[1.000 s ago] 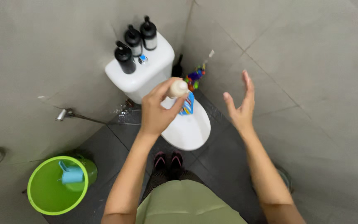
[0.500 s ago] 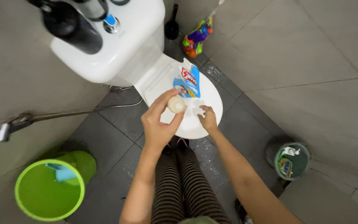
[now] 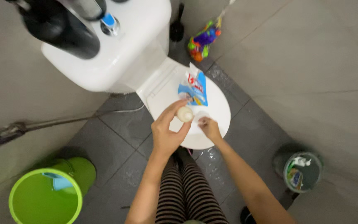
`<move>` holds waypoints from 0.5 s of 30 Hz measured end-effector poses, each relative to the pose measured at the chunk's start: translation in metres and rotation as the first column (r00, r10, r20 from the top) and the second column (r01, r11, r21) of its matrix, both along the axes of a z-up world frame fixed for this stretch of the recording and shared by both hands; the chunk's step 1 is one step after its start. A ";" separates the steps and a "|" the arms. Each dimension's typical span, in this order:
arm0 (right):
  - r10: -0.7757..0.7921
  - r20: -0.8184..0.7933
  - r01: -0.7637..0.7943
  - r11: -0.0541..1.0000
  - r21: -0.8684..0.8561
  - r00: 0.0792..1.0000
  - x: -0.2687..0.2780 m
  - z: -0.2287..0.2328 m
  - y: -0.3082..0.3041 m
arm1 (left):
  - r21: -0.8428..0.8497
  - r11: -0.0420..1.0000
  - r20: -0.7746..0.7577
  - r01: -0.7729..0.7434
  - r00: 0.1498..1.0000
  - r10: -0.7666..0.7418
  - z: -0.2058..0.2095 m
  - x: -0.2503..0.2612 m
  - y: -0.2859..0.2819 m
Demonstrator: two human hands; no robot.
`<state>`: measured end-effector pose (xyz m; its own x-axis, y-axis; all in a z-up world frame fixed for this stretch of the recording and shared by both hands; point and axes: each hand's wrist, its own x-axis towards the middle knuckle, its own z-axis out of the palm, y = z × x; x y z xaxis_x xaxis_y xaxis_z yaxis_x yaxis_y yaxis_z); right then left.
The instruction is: The person pours liquid soap from a refill pouch into small dispenser bottles and replaces the pump tops.
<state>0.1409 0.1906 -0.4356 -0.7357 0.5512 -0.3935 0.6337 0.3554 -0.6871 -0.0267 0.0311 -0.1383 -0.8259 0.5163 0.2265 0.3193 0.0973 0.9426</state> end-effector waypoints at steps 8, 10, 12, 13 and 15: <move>-0.355 -0.460 -0.060 0.736 -0.674 0.814 -0.010 0.354 0.054 | 0.071 0.996 -0.108 0.059 0.993 -0.051 0.106 0.012 0.011; -0.213 -0.514 -0.166 0.787 -0.594 0.831 -0.019 0.438 0.059 | 0.024 0.995 -0.152 0.092 0.985 -0.087 0.135 0.019 0.009; -0.070 -0.544 -0.267 0.815 -0.515 0.836 -0.026 0.501 0.058 | 0.024 0.995 -0.178 0.093 0.980 -0.087 0.162 0.025 0.009; 0.006 -0.531 -0.299 0.832 -0.468 0.847 -0.031 0.526 0.056 | 0.019 0.995 -0.196 0.093 0.977 -0.087 0.174 0.027 0.010; 0.094 -0.516 -0.344 0.843 -0.414 0.852 -0.038 0.565 0.053 | 0.014 0.995 -0.186 0.094 0.978 -0.090 0.196 0.031 0.008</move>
<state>0.1032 0.2432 0.1297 -0.9718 0.1868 -0.1440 0.1457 -0.0051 -0.9893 0.0041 0.0393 0.0580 -0.7175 0.5815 0.3834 0.4953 0.0389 0.8679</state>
